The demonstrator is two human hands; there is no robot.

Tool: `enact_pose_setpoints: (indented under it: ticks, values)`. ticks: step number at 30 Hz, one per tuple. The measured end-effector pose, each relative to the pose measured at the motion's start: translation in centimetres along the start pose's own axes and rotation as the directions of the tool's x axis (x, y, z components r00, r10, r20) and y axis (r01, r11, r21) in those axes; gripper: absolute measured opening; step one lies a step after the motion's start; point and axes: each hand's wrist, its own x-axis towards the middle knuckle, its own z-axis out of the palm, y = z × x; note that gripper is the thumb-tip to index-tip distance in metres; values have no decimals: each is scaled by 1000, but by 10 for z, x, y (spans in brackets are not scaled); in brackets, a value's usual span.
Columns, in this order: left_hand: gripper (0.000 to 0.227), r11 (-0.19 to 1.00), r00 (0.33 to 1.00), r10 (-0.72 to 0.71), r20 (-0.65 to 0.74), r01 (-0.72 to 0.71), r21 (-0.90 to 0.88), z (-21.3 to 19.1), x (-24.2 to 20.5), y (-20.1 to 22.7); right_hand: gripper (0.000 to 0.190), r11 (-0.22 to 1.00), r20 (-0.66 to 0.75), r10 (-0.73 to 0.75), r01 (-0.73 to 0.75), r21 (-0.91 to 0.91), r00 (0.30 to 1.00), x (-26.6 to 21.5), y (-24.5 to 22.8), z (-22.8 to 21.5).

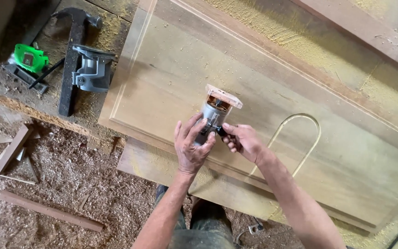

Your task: Using a handheld router to carve a decorative design into a wooden panel

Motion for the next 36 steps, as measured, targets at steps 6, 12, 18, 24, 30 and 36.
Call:
enact_pose_setpoints:
  ticks: [6,12,18,24,30,36]
  values:
    - [48,999,998,-10,-69,6,-54,10,-2,-23,27,563,88,-705,631,-533,704,3,24,-1]
    - [39,987,999,-7,-46,0,-161,-3,9,-9,25,-247,395,-919,795,-555,-10,33,29,-6]
    - [38,985,999,1,-48,-10,-174,1,9,-8,28,-303,445,-894,799,-520,-50,31,20,-6]
    - [39,997,998,48,-51,-51,-61,0,0,9,37,507,-79,-819,653,-562,568,27,42,11]
    - [38,998,996,66,-59,-67,-17,3,1,4,11,790,-278,-613,564,-243,740,-24,22,15]
    - [35,995,998,24,-63,-30,-98,2,5,0,21,467,-56,-868,771,-433,494,-1,45,9]
